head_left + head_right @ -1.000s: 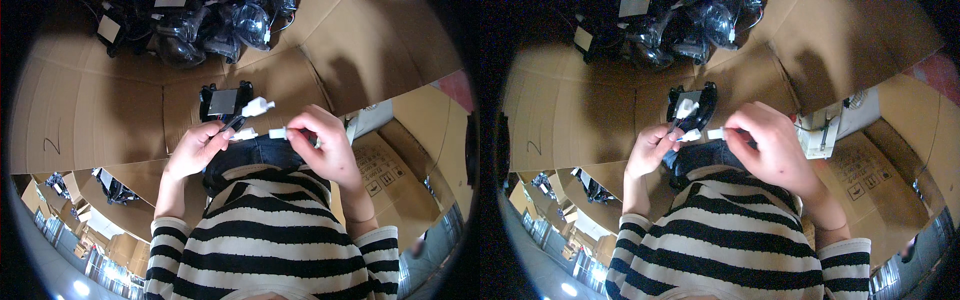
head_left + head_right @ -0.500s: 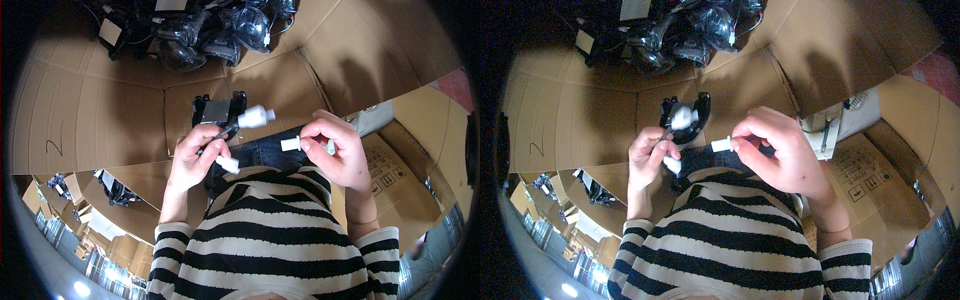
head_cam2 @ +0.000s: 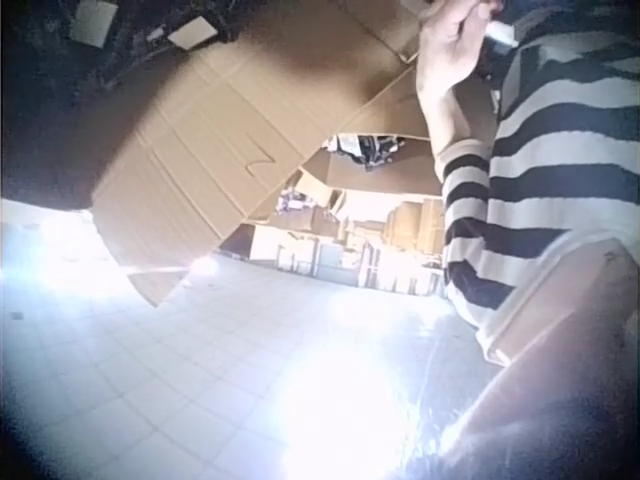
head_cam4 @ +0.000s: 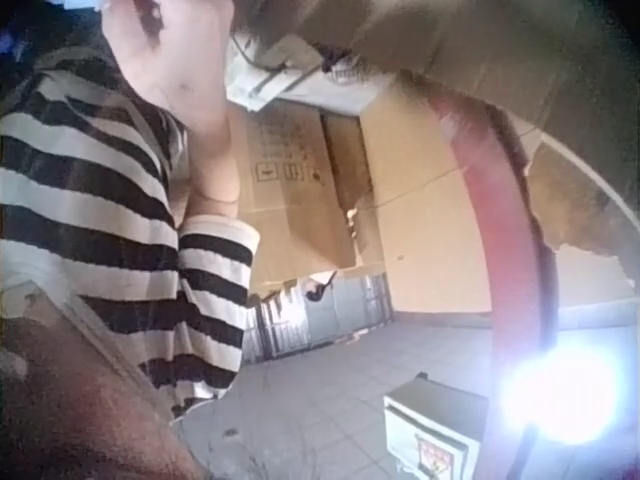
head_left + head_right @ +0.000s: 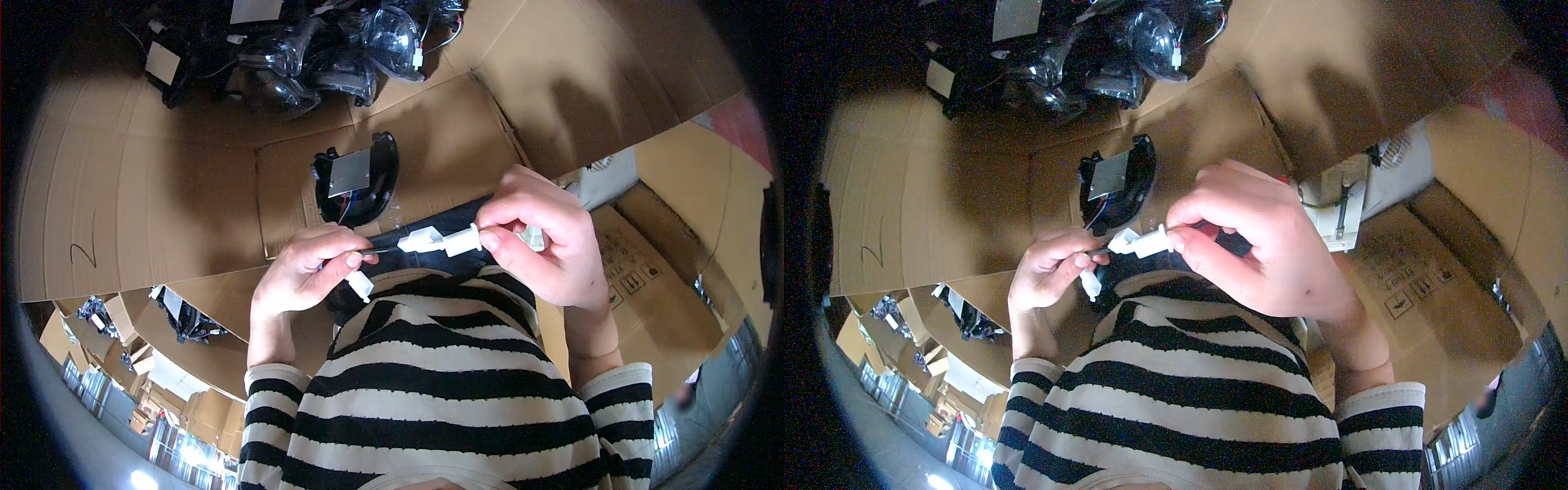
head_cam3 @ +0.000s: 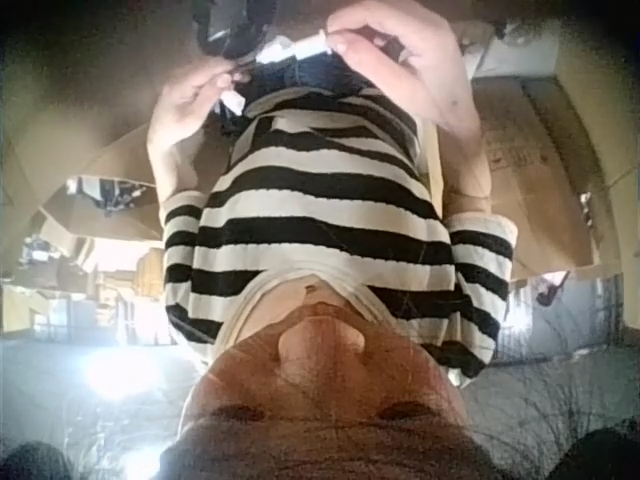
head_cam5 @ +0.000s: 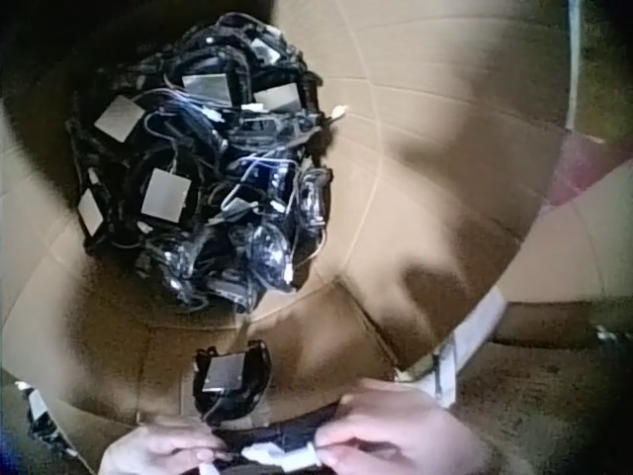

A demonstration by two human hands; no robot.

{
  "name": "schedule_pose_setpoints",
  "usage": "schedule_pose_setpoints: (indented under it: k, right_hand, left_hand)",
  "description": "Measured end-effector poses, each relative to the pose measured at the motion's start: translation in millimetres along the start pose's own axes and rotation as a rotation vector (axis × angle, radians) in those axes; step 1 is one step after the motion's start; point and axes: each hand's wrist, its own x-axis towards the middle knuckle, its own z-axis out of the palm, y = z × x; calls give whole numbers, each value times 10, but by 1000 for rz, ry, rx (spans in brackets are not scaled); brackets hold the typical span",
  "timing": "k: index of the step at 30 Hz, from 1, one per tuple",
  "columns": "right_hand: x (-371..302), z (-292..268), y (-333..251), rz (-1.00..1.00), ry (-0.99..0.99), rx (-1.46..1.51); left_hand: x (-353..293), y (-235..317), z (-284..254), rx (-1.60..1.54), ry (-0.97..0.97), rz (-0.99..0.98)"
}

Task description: The person connects wiring harnesses to connectors and electronic housings by hand, then inspects the assembled components.

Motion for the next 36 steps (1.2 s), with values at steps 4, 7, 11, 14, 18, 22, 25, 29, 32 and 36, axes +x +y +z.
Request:
schedule_pose_setpoints:
  k: [4,7,11,14,18,22,25,29,32,36]
  right_hand:
    - [-3,-40,6,-17,-63,-51]
    - [-14,-62,14,-6,-44,-74]
    - [-15,-52,-4,-30,-67,-76]
    - [-15,-18,-3,-59,-79,-64]
    - [-21,56,6,-84,-60,-195]
    - [13,82,38,-121,-5,-247]
    - [9,53,71,-153,-9,-164]
    - [-160,-113,21,120,92,-45]
    - [-332,-235,48,164,158,-18]
    - [-649,-504,270,273,540,13]
  left_hand:
    - [14,23,-28,33,-52,7]
    - [6,-26,-69,1,-100,34]
    - [47,30,-88,-25,-131,28]
    - [50,43,-80,-34,-128,13]
    - [55,38,-117,-62,-193,45]
    - [77,72,-87,-48,-162,18]
    - [-31,113,-77,-113,-91,-68]
    - [-496,343,-235,19,137,-58]
    - [-1383,571,-334,124,823,250]
    - [-2589,1215,-708,-34,1501,638]
